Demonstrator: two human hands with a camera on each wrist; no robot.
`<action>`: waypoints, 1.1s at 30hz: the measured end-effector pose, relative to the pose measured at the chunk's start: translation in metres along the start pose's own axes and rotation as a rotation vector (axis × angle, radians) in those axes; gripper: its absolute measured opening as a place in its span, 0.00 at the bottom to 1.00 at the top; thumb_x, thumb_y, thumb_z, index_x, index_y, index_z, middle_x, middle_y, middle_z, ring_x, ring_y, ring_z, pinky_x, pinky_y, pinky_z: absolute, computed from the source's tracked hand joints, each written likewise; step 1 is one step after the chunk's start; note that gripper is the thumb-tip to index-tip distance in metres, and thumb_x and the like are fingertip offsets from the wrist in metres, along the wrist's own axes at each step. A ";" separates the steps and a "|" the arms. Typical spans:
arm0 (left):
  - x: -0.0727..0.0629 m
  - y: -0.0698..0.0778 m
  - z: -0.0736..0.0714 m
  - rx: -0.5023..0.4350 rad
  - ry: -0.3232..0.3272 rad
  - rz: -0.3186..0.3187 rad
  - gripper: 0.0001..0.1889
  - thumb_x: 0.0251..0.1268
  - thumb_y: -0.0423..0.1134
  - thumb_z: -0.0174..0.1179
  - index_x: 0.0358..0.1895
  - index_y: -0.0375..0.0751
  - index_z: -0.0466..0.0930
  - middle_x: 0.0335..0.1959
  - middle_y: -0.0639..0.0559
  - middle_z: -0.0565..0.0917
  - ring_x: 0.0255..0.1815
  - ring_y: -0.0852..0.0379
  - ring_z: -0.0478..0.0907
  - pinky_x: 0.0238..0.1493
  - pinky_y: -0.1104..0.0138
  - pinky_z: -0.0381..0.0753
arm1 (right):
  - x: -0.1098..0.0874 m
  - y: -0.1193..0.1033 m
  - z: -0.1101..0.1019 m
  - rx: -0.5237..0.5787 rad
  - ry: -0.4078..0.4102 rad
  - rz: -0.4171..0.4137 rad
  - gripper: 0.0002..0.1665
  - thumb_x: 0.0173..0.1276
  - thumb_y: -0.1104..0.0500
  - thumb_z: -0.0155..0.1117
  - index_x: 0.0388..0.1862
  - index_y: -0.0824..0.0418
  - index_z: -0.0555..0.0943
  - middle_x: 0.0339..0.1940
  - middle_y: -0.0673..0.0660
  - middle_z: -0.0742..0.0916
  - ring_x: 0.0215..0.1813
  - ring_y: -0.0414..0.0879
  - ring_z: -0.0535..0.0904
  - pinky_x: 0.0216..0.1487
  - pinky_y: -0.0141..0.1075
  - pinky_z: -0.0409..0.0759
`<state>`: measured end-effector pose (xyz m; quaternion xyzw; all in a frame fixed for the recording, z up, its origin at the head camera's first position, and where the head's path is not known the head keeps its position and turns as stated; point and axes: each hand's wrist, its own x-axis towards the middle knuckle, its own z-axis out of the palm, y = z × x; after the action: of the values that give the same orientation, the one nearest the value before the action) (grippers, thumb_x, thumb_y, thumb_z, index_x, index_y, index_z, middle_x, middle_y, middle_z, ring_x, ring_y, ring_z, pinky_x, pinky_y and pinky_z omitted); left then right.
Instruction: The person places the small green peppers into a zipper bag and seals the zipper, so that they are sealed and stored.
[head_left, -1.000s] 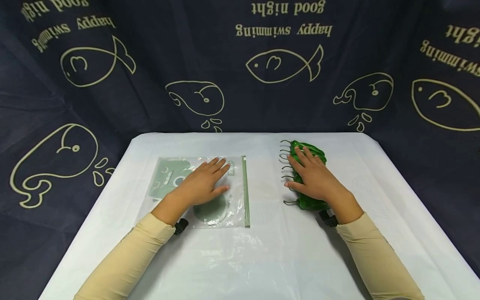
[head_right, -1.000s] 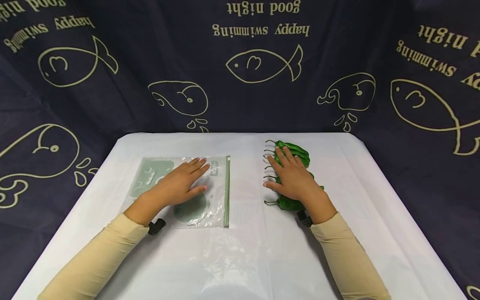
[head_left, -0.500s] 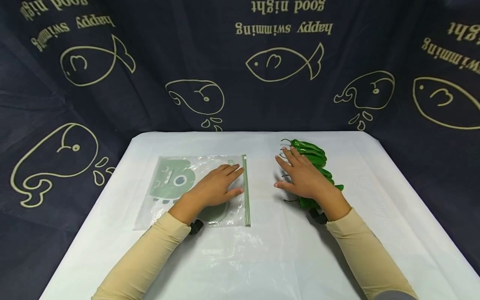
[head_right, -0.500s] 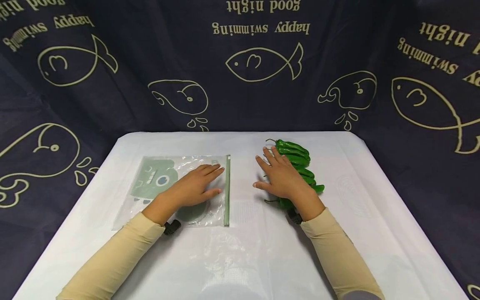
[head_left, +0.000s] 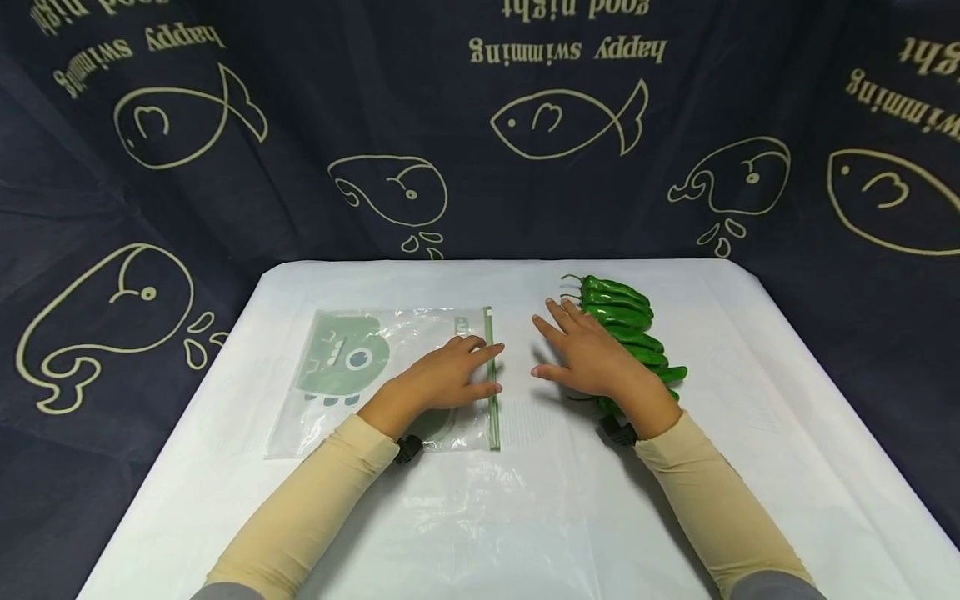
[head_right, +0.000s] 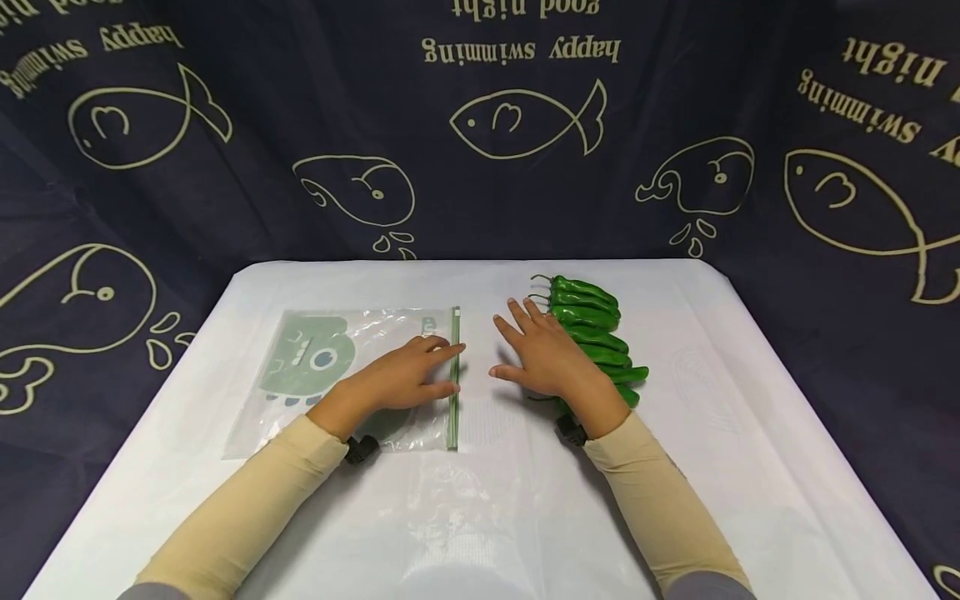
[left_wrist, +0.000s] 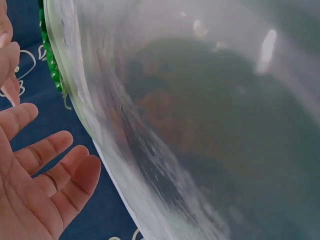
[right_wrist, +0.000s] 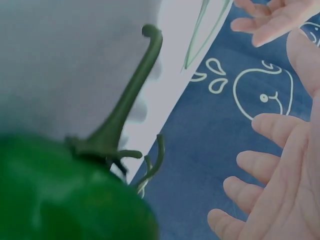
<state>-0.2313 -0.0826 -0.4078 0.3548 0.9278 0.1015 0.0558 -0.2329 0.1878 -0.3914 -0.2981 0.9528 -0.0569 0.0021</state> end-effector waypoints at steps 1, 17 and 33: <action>0.002 0.001 0.000 0.002 -0.006 -0.004 0.37 0.70 0.63 0.54 0.77 0.50 0.62 0.67 0.45 0.71 0.65 0.45 0.68 0.60 0.52 0.76 | 0.001 -0.001 0.000 0.001 -0.003 -0.003 0.50 0.70 0.31 0.55 0.81 0.57 0.56 0.81 0.64 0.52 0.80 0.61 0.41 0.75 0.61 0.51; 0.014 0.013 0.007 0.034 -0.075 -0.175 0.36 0.63 0.64 0.59 0.71 0.50 0.71 0.62 0.45 0.74 0.56 0.44 0.73 0.52 0.52 0.79 | 0.006 -0.008 0.009 -0.002 -0.031 -0.021 0.50 0.70 0.31 0.56 0.80 0.58 0.57 0.80 0.66 0.54 0.79 0.64 0.45 0.74 0.61 0.54; 0.008 0.002 0.014 -0.012 -0.050 -0.194 0.35 0.57 0.61 0.67 0.65 0.47 0.77 0.64 0.48 0.74 0.62 0.47 0.72 0.59 0.55 0.77 | 0.020 -0.024 0.017 0.029 -0.073 -0.039 0.49 0.70 0.32 0.56 0.80 0.57 0.57 0.80 0.65 0.55 0.79 0.63 0.47 0.74 0.60 0.56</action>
<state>-0.2332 -0.0741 -0.4214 0.2655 0.9554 0.0922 0.0905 -0.2345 0.1549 -0.4045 -0.3186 0.9451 -0.0600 0.0401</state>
